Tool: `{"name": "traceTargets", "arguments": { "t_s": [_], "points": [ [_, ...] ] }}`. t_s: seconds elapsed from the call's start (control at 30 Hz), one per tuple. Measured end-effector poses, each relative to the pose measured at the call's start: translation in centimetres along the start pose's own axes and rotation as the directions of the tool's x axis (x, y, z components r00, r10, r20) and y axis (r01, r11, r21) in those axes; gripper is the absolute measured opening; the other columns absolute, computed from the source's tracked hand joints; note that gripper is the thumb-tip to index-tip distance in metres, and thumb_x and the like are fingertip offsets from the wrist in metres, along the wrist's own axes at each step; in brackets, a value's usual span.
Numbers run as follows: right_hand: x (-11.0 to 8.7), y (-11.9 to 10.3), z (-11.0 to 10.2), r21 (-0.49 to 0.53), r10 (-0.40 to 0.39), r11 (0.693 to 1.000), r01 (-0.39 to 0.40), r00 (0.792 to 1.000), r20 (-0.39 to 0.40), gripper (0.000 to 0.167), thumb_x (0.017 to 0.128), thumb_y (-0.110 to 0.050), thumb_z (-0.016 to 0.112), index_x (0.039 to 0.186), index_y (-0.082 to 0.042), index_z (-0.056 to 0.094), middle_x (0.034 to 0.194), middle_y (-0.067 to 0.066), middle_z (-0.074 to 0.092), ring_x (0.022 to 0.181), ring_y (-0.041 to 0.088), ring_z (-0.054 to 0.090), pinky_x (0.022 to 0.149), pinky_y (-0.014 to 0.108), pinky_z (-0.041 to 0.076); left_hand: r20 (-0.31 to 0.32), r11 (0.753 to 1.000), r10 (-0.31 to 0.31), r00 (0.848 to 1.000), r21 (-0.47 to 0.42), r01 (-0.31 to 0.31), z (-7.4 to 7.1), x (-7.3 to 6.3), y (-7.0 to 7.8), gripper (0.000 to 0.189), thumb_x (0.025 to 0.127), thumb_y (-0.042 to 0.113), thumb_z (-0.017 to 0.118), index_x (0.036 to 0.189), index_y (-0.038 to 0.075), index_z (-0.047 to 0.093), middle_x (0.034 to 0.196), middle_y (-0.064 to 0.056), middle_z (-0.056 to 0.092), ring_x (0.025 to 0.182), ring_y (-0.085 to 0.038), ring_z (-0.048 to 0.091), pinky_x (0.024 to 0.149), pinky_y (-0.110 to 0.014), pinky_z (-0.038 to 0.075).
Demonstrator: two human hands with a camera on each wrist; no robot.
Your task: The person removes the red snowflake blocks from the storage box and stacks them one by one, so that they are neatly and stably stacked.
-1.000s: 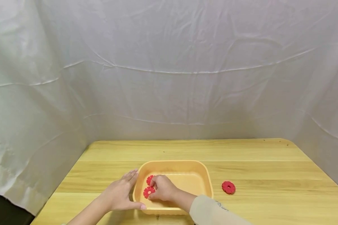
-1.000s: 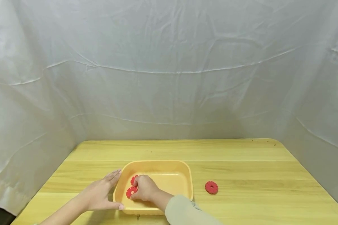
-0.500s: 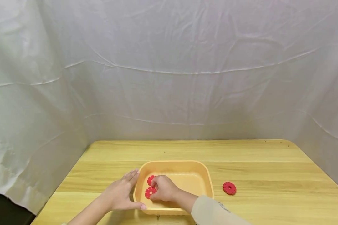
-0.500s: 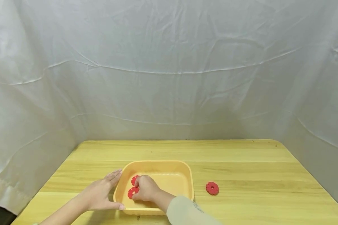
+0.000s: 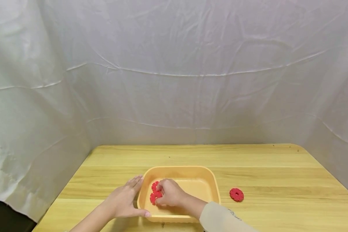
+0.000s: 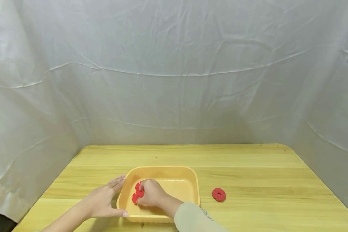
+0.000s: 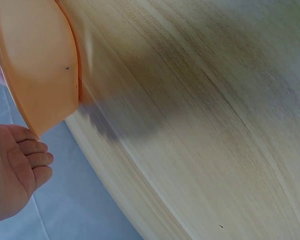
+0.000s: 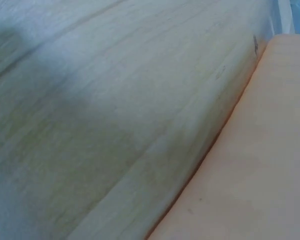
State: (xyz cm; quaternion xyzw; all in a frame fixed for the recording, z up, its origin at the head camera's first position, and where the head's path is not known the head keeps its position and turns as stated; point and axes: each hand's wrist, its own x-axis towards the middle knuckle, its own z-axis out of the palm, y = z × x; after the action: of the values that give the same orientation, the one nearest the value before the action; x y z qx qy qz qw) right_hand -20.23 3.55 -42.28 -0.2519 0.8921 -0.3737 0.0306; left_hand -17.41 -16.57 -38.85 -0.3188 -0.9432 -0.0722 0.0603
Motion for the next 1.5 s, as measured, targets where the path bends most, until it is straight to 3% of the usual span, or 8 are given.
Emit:
{"name": "traceTargets", "arguments": {
  "t_s": [0.17, 0.43, 0.73, 1.5],
  "points": [
    [-0.1, -0.4, -0.5, -0.001, 0.017, 1.0, -0.017, 1.0, -0.011, 0.025, 0.063, -0.006, 0.077, 0.084, 0.0, 0.064, 0.068, -0.002, 0.052, 0.055, 0.0, 0.041, 0.049, 0.013, 0.04, 0.01, 1.0, -0.006, 1.0, -0.01, 0.006, -0.1, 0.0, 0.0, 0.113, 0.065, 0.081, 0.054, 0.133, -0.009, 0.043, 0.137, -0.027, 0.045, 0.127, -0.038, 0.045, 0.093, -0.048, 0.048],
    [-0.3, -0.3, -1.1, 0.007, -0.03, 1.0, 0.03, 0.999, -0.045, 0.024, 0.062, -0.007, 0.077, 0.081, -0.001, 0.064, 0.073, -0.001, 0.054, 0.063, 0.0, 0.041, 0.055, 0.013, 0.04, 0.03, 1.0, -0.011, 0.999, -0.018, 0.012, -0.1, 0.0, 0.1, 0.112, 0.066, 0.079, 0.055, 0.134, -0.009, 0.041, 0.138, -0.027, 0.043, 0.127, -0.039, 0.044, 0.094, -0.05, 0.047],
    [-0.9, -0.5, -1.9, 0.016, -0.045, 0.999, 0.046, 0.998, -0.049, 0.026, 0.064, -0.007, 0.078, 0.085, 0.0, 0.064, 0.066, 0.001, 0.048, 0.06, 0.001, 0.036, 0.051, 0.013, 0.033, 0.037, 1.0, -0.016, 0.999, -0.023, 0.017, -0.1, 0.0, 0.1, 0.11, 0.066, 0.076, 0.058, 0.134, -0.009, 0.041, 0.139, -0.027, 0.043, 0.127, -0.04, 0.044, 0.094, -0.051, 0.047],
    [-2.5, 0.1, -3.7, -0.005, -0.094, 0.996, 0.094, 0.991, -0.094, 0.029, 0.07, -0.011, 0.076, 0.095, -0.003, 0.063, 0.073, -0.005, 0.043, 0.07, 0.005, 0.039, 0.06, 0.014, 0.037, 0.044, 0.999, -0.02, 0.999, -0.044, 0.022, -0.1, 0.1, 0.1, 0.111, 0.066, 0.076, 0.059, 0.135, -0.01, 0.04, 0.14, -0.028, 0.041, 0.128, -0.042, 0.042, 0.094, -0.052, 0.047]
  ]
}}
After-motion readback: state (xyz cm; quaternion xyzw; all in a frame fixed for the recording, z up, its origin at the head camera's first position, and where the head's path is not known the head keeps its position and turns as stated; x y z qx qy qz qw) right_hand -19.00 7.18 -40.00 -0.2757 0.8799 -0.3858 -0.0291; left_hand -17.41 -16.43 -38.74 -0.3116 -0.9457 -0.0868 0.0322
